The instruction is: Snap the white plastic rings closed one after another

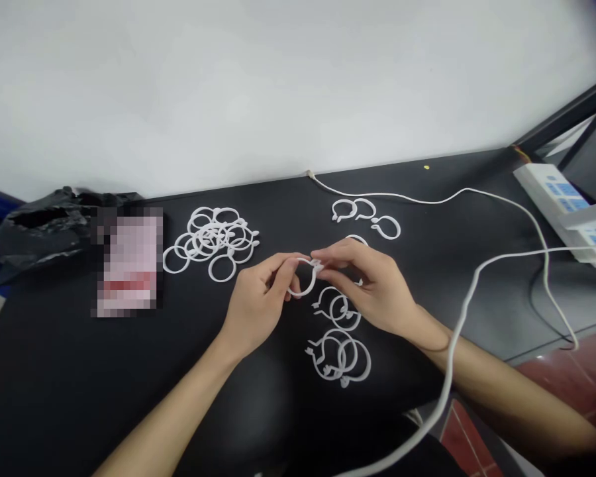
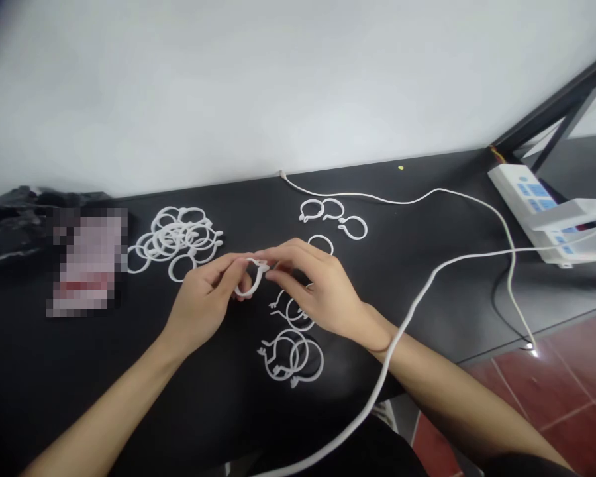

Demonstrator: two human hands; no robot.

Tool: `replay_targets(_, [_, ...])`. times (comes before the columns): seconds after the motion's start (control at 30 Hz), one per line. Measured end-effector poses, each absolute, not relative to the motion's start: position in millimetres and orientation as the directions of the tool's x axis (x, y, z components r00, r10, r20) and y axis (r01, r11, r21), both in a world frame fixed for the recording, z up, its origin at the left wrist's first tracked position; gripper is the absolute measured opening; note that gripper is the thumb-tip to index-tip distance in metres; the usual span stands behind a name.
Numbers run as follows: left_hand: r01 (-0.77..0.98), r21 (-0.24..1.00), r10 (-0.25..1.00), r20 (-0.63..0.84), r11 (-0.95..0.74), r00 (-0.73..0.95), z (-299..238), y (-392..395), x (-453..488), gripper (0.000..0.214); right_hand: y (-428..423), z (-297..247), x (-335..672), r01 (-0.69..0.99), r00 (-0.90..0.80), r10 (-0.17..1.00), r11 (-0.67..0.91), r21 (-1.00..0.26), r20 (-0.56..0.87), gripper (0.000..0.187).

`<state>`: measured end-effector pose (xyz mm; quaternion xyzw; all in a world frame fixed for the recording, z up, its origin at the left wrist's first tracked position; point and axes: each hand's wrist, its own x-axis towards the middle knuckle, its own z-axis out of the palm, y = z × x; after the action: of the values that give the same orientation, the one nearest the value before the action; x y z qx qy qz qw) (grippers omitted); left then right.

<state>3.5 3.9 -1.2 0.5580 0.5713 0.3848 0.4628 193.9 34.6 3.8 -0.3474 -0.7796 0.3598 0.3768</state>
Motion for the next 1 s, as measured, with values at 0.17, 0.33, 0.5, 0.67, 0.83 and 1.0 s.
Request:
replay_targets(0.17, [0.336,0.937,0.994,-0.109,0.093,0.031,0.8,3.0,3.7,0.026,36.7,2.2,197.2,0.297,-0.521,0.729,0.642,-0.707,0.444,0.018])
replay_targets(0.33, [0.407,0.913,0.998,-0.040,0.013,0.058,2.3,0.2,5.4,0.025,37.4,-0.2,199.2,0.322,-0.550,0.702,0.678,-0.661,0.452,0.008])
replay_targets(0.5, [0.531,0.817,0.971,0.231,-0.224,0.054,-2.3,-2.4,7.0,0.024,36.6,1.9,199.4,0.361,-0.583,0.732,0.622,-0.695,0.352,0.002])
replay_targets(0.67, [0.629,0.624,0.850,0.515,-0.464,0.116,-9.7,-5.7,10.1,0.021,35.5,2.3,196.5,0.377,-0.571,0.759,0.581,-0.721,0.313,0.008])
replay_targets(0.83, [0.712,0.452,0.758,0.629,-0.537,0.172,-12.5,-7.4,14.8,0.018,32.9,2.1,193.0,0.393,-0.538,0.786,0.554,-0.734,0.305,0.013])
replay_targets(1.0, [0.729,0.436,0.754,0.636,-0.527,0.165,-13.5,-7.2,18.6,0.017,27.3,2.8,189.2,0.448,-0.483,0.840,0.480,-0.755,0.248,0.024])
